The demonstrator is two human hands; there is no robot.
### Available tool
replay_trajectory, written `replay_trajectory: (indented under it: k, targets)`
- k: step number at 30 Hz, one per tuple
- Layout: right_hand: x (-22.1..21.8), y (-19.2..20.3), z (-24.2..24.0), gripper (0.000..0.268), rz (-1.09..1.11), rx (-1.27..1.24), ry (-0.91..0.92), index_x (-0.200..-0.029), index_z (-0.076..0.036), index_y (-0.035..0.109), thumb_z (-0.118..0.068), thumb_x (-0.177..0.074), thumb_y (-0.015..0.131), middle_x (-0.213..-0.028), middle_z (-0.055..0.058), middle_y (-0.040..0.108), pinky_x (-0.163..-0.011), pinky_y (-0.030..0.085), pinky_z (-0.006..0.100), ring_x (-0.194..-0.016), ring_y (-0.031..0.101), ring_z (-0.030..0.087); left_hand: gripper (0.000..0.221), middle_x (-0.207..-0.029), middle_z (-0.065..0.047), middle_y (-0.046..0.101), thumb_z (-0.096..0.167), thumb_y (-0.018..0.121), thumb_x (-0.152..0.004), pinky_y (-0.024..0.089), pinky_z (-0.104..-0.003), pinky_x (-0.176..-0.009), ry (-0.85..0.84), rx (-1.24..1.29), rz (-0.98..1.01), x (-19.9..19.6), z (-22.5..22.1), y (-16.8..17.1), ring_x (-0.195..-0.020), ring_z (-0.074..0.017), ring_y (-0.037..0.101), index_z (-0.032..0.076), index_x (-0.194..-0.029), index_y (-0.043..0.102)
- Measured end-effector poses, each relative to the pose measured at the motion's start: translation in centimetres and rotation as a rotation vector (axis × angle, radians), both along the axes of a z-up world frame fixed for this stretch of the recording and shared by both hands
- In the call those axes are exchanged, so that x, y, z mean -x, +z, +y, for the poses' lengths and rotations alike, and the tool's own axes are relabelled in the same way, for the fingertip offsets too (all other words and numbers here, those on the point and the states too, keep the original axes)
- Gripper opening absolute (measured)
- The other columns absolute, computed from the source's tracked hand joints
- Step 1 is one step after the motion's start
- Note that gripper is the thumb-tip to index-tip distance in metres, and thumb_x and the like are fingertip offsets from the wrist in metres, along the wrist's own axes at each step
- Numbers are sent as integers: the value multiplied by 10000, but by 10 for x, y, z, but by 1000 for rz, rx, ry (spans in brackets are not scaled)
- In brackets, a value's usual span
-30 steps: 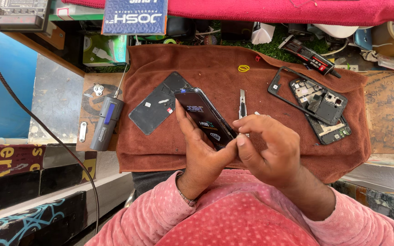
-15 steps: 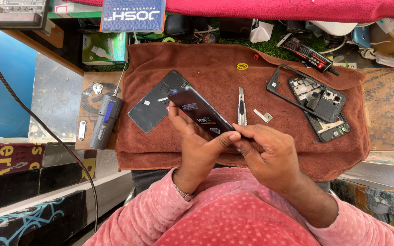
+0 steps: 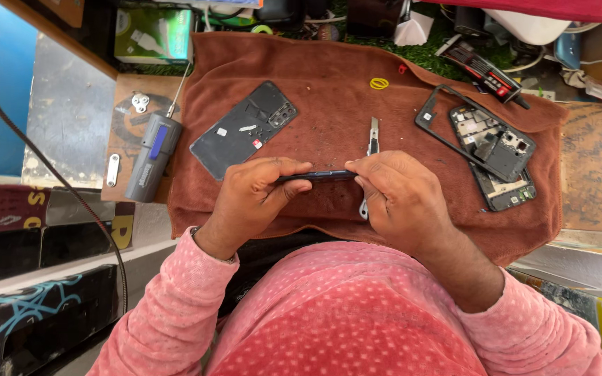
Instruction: The person applies adhesive to the inner frame of a smartphone chassis, then places a new screen assembly onto the frame. They press the edges to secure the bond and use a utility knife to trim excess adhesive. Finally, they place the battery into the chassis and align the back cover.
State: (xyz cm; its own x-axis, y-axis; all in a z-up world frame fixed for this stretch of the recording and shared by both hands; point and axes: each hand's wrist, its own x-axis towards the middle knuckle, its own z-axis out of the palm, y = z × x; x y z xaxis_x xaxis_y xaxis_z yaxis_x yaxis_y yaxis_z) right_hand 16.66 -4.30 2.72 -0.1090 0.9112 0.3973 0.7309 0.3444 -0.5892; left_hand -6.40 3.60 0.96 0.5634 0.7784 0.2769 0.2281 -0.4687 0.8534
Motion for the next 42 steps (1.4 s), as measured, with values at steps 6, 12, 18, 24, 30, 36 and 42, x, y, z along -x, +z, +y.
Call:
replay_trajectory:
  k: [6, 12, 18, 24, 30, 36, 42]
  targets:
    - [18, 1, 19, 185, -31, -43, 81, -1071, -29, 728, -78, -893, 742, -1008, 114, 716, -856, 538, 422, -955, 680, 308, 220, -941, -125, 759, 139, 832, -875, 569, -316, -708, 47, -115, 14, 16, 8, -14, -819, -249, 746, 16, -1036, 746]
    - [30, -14, 29, 133, -62, -107, 64, -985, -67, 760, -143, -885, 801, -876, 50, 683, -765, 456, 412, -837, 637, 260, 181, -996, -123, 763, 105, 804, -905, 592, -325, -768, 18, -142, -41, 20, 10, -19, -885, -258, 763, 18, -1045, 729]
    - [29, -27, 32, 134, -62, -138, 45, -985, -81, 744, -136, -882, 809, -884, 45, 669, -766, 442, 408, -836, 622, 257, 189, -992, -123, 761, 99, 825, -889, 589, -327, -775, 43, -169, -31, 18, 13, -23, -892, -263, 757, 15, -1030, 731]
    - [31, -19, 35, 157, -76, -63, 16, -1018, -91, 744, -143, -880, 798, -922, 46, 673, -826, 438, 406, -888, 633, 246, 263, -959, -92, 762, 156, 873, -831, 577, -288, -754, 132, -2, -109, 20, 16, -29, -850, -191, 750, 18, -1004, 730]
    - [40, -3, 39, 191, -150, -81, 45, -1047, -99, 744, -189, -888, 796, -1005, 15, 715, -905, 416, 404, -971, 661, 202, 225, -996, -89, 776, 110, 836, -876, 585, -272, -775, 77, 163, -156, 27, 17, -36, -871, -158, 747, 7, -1053, 745]
    - [45, -2, 47, 137, -150, -65, 84, -999, -107, 739, -196, -908, 792, -989, -7, 732, -845, 416, 379, -923, 680, 188, 207, -1045, -117, 775, 73, 834, -876, 602, -284, -855, 66, 101, -196, 25, 19, -40, -967, -191, 764, -7, -1039, 734]
    - [49, -5, 51, 104, -117, -51, 114, -972, -85, 720, -135, -898, 773, -932, 21, 715, -738, 426, 379, -819, 670, 219, 165, -1039, -117, 779, 25, 820, -876, 611, -292, -865, 60, 109, -205, 24, 20, -42, -979, -201, 773, -9, -1005, 723]
